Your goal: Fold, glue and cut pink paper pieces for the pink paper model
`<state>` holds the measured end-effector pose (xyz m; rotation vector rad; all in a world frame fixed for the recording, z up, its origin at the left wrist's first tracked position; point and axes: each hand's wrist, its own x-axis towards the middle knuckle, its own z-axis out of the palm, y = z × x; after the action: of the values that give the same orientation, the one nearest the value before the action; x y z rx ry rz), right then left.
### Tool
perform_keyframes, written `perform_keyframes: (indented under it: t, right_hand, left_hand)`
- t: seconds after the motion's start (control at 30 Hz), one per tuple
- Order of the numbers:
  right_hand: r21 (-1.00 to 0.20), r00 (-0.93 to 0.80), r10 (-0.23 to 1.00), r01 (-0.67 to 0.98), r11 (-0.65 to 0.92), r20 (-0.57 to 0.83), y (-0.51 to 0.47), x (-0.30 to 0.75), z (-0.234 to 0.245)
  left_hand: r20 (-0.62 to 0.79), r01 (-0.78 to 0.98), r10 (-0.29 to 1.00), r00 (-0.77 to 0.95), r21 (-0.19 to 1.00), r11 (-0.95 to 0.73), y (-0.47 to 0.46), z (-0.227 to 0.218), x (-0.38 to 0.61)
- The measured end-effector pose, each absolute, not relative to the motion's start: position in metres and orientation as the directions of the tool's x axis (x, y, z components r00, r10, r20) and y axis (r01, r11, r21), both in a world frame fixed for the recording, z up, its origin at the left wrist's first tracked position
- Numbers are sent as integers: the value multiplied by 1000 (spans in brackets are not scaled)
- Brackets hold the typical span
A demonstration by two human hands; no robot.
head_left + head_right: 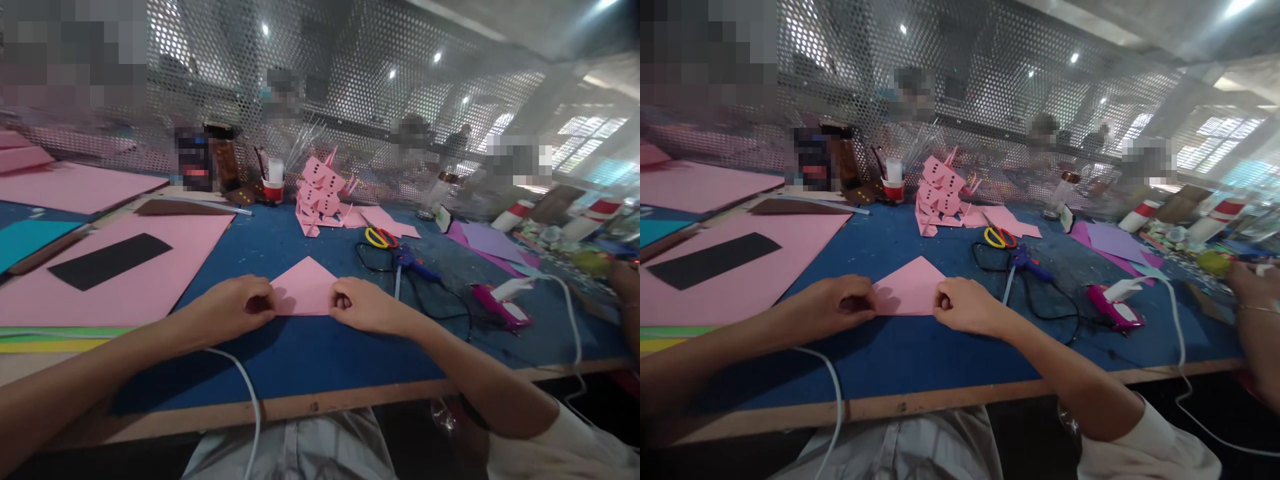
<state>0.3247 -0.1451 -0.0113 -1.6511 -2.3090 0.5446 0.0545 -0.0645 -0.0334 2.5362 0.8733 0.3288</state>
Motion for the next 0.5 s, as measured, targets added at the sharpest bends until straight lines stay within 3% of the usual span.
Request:
perform_keyframes:
  t: [0.5]
  right_hand:
    - [-394,-281,959,877,274,42,-146,321,-22]
  left_hand:
    - [26,584,678,734,485,-651,-66,-25,57]
